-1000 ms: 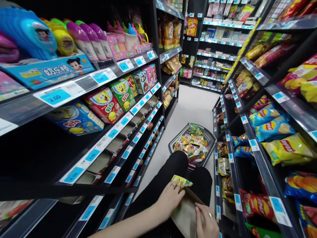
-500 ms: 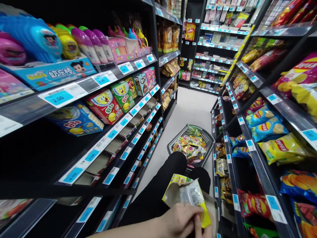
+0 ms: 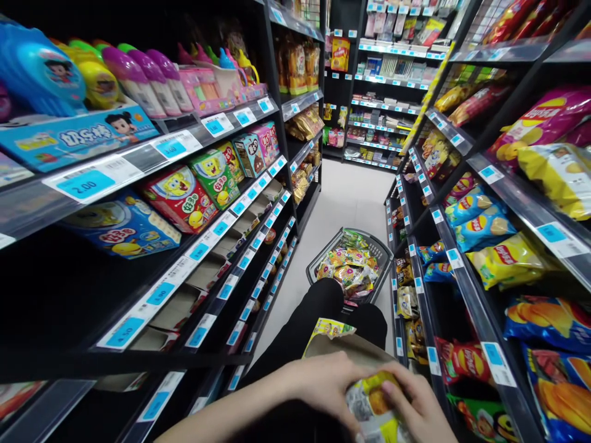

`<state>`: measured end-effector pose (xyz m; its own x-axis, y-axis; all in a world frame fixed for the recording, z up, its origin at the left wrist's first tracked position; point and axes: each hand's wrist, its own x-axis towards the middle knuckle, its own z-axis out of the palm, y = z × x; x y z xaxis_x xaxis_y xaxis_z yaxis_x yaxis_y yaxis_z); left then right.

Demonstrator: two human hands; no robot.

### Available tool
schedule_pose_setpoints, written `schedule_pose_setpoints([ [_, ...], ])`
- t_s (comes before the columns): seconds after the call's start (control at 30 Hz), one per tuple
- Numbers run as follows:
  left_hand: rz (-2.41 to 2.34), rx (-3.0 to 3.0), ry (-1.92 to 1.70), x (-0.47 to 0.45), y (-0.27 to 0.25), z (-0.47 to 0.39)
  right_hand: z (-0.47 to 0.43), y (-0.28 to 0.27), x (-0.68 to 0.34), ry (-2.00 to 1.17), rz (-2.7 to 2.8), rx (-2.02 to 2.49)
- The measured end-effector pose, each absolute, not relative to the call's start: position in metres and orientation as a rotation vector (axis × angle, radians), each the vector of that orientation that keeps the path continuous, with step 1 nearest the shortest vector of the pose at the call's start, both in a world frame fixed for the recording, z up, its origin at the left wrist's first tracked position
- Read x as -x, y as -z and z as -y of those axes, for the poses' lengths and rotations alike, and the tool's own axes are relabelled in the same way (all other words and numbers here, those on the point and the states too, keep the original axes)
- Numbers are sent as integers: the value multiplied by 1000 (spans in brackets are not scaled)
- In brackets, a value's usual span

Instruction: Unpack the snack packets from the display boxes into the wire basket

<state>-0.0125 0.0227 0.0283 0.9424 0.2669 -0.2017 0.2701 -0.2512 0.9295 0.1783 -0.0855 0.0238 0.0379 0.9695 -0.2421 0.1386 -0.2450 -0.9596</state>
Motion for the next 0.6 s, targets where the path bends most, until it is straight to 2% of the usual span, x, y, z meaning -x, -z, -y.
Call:
schedule_pose_setpoints([
  [0.17, -710, -1005, -369, 14, -10, -3, 74, 2, -196, -1111, 480, 1145],
  [0.37, -836, -412, -824, 2, -10, 14, 79, 46, -127, -1120, 411, 1211],
  [0.47, -757, -388, -814, -3, -10, 19, 76, 56, -109, -1007, 367, 1288],
  [0.6, -648, -571, -818, 11, -2, 9, 78, 58, -137, -979, 316, 1325],
])
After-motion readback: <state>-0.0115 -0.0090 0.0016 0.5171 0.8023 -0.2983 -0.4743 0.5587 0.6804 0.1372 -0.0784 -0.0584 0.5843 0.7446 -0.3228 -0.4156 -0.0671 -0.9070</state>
